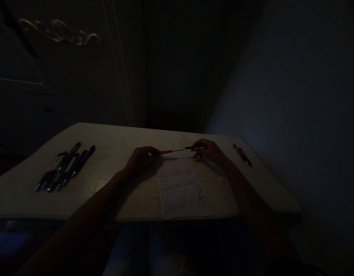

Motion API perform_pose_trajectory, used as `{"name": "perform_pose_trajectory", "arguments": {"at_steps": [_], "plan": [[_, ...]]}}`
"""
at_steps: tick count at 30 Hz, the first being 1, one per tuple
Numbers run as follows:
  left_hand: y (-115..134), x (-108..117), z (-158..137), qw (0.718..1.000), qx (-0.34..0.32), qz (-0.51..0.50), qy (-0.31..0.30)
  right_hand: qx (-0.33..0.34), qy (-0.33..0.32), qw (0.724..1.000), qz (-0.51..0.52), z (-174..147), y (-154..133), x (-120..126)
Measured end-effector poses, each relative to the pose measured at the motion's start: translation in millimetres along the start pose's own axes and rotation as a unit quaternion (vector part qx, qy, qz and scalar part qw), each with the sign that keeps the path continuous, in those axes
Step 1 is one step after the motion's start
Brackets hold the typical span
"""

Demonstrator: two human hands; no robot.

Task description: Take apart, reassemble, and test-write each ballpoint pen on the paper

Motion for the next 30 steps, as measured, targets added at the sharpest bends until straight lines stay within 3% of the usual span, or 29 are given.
{"name": "perform_pose_trajectory", "arguments": {"at_steps": [13,30], "plan": [[1,0,0,1.0,-0.019,0.0,-0.012,-0.059,-0.008,0.997,0.047,0,3,-1],[11,-3,-2,0.999,-0.032,0.003,-0.037,-0.037,-0.022,0.992,0.12,-2,-1,-28]]}}
Point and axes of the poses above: each hand's wrist, its own z-axis towards the middle knuckle, its own x-axis out of the back of the hand, y = z × x, the point moved 4 cm from there along z, towards the middle knuckle, and after that the axes turned 5 degrees about -z, right-handed, at the moved point
